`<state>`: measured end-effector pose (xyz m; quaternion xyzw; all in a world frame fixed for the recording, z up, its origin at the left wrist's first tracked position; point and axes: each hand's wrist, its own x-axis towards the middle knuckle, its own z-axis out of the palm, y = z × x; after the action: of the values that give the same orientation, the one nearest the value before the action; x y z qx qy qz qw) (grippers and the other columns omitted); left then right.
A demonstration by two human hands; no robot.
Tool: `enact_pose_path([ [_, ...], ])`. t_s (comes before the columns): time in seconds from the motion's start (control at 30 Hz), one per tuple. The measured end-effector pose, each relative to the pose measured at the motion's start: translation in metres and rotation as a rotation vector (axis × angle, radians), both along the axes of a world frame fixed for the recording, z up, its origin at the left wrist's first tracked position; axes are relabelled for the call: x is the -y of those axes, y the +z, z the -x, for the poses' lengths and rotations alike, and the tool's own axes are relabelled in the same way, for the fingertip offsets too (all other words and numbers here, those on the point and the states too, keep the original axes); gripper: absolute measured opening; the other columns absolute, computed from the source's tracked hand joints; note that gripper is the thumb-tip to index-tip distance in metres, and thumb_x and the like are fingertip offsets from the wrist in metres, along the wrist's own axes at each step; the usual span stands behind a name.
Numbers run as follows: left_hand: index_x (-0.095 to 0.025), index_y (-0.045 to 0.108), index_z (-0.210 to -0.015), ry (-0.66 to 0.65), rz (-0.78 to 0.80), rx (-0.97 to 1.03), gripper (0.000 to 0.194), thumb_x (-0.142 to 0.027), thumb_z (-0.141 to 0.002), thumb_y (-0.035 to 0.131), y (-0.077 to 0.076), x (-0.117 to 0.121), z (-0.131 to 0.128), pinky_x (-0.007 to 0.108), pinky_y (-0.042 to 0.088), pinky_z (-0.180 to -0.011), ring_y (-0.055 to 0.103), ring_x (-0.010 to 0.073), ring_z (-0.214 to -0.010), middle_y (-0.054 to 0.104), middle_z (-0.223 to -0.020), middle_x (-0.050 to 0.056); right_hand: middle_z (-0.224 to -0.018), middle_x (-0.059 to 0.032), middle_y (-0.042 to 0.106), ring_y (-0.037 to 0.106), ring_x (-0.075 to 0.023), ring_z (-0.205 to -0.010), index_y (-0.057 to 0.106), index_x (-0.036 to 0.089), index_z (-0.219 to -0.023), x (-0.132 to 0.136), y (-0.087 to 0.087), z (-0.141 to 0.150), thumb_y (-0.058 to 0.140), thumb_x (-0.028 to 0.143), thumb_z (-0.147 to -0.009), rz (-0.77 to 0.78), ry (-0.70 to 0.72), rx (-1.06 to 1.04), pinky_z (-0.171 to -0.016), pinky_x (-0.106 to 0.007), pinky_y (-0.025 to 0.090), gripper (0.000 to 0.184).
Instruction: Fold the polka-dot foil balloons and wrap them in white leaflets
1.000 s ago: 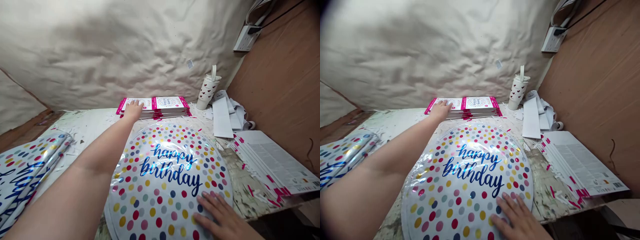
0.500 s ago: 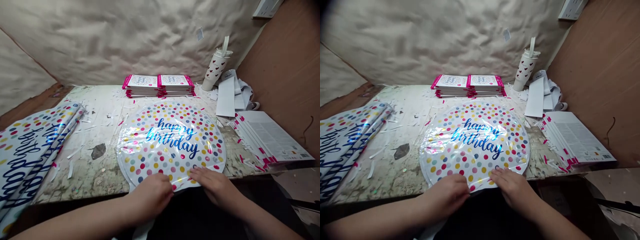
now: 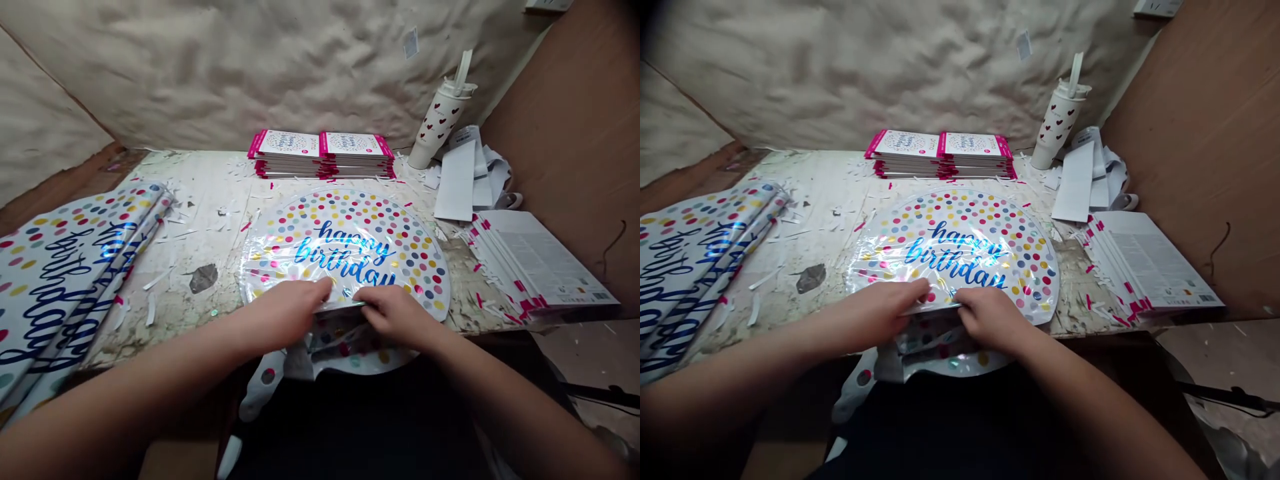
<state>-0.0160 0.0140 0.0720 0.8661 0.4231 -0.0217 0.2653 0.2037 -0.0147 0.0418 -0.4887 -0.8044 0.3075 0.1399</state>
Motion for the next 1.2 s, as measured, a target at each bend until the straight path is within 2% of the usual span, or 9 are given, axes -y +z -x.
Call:
enact_pose_path([
  [0.2,-0.019,0.042,-0.129,0.214,-0.403,-0.105,0.057,-0.034,-0.075,0.055,-0.006,0.014,0.079,0.045,0.036,-0.096,0.045,0.0320,-0.117,0.050,-0.128,0.015,-0.076,-0.0003,0.066,0.061,-0.0142,-0.068,0.061,0.021,-0.089,0.010,0.003,-0.017,0.042,0.016,-0.081,-0.090,-0.206,-0.199,-0.060,-0.023,0.047,0.021],
  [0.3,-0.021,0.030,-0.138,0.080,-0.338,0.064,0.071,-0.036,-0.074,0.058,-0.020,0.017,0.073,0.044,0.031,-0.103,0.038,0.0286,-0.126,0.041,-0.139,0.011,-0.093,-0.0039,0.068,0.064,-0.0180,-0.084,0.062,0.021,-0.099,0.027,-0.005,-0.016,0.044,0.011,-0.074,-0.222,-0.061,-0.135,-0.073,-0.029,0.051,0.032],
  [0.4,-0.025,0.053,-0.124,-0.054,-0.279,0.139,0.045,-0.018,-0.081,0.046,-0.046,0.022,0.062,0.041,0.037,-0.101,0.048,0.0245,-0.119,0.054,-0.128,0.005,-0.116,-0.0092,0.062,0.057,-0.0229,-0.107,0.056,0.017,-0.117,0.043,-0.026,-0.029,0.040,0.002,-0.064,-0.372,0.034,0.089,-0.089,-0.039,0.048,0.057],
  [0.57,-0.029,0.062,-0.113,-0.066,-0.367,0.238,0.042,-0.011,-0.083,0.040,-0.077,0.025,0.071,0.035,0.044,-0.097,0.056,0.0210,-0.111,0.061,-0.119,0.001,-0.120,-0.0179,0.058,0.054,-0.0291,-0.112,0.053,0.009,-0.122,0.037,-0.057,-0.094,0.037,0.002,-0.076,-0.468,-0.380,0.451,-0.089,-0.047,0.048,0.048],
  [0.63,-0.028,0.058,-0.120,-0.086,-0.386,0.222,0.046,-0.009,-0.081,0.040,-0.077,0.022,0.076,0.037,0.040,-0.100,0.051,0.0218,-0.117,0.057,-0.125,0.002,-0.127,-0.0160,0.052,0.045,-0.0304,-0.121,0.052,0.011,-0.124,0.026,-0.059,-0.116,0.039,0.005,-0.079,-0.487,-0.368,0.457,-0.097,-0.052,0.039,0.047],
  [0.8,-0.025,0.043,-0.133,-0.056,-0.177,0.103,0.056,-0.015,-0.078,0.045,-0.060,-0.006,0.090,0.049,0.020,-0.108,0.028,0.0287,-0.132,0.037,-0.140,0.003,-0.127,-0.0044,0.055,0.046,-0.0226,-0.121,0.060,0.023,-0.115,-0.009,-0.040,-0.144,0.045,0.015,-0.082,-0.128,-0.072,0.106,-0.103,-0.045,0.035,0.037],
  [0.97,-0.021,0.068,-0.096,0.374,0.262,0.267,0.038,-0.043,-0.084,0.040,-0.045,-0.066,0.095,0.035,0.049,-0.080,0.063,0.0259,-0.093,0.069,-0.102,0.007,-0.087,-0.0063,0.070,0.066,-0.0213,-0.081,0.068,0.018,-0.085,-0.073,-0.024,-0.152,0.050,0.038,-0.081,0.295,-0.316,-0.218,-0.074,-0.034,0.052,0.028],
  [1.07,-0.020,0.067,-0.078,0.565,0.201,0.186,0.044,-0.058,-0.076,0.045,-0.045,-0.099,0.090,0.027,0.048,-0.056,0.063,0.0221,-0.067,0.069,-0.074,0.005,-0.074,-0.0068,0.069,0.064,-0.0188,-0.065,0.065,0.016,-0.077,-0.110,-0.031,-0.148,0.055,0.050,-0.075,0.443,-0.541,-0.300,-0.059,-0.029,0.051,0.036],
  [1.2,-0.020,0.063,-0.068,0.633,-0.023,-0.047,0.039,-0.055,-0.074,0.047,-0.045,-0.119,0.086,0.028,0.043,-0.054,0.059,0.0226,-0.062,0.062,-0.061,0.003,-0.058,-0.0019,0.062,0.055,-0.0133,-0.050,0.059,0.017,-0.068,-0.134,-0.046,-0.140,0.062,0.054,-0.067,0.398,-0.624,-0.216,-0.046,-0.024,0.043,0.038],
])
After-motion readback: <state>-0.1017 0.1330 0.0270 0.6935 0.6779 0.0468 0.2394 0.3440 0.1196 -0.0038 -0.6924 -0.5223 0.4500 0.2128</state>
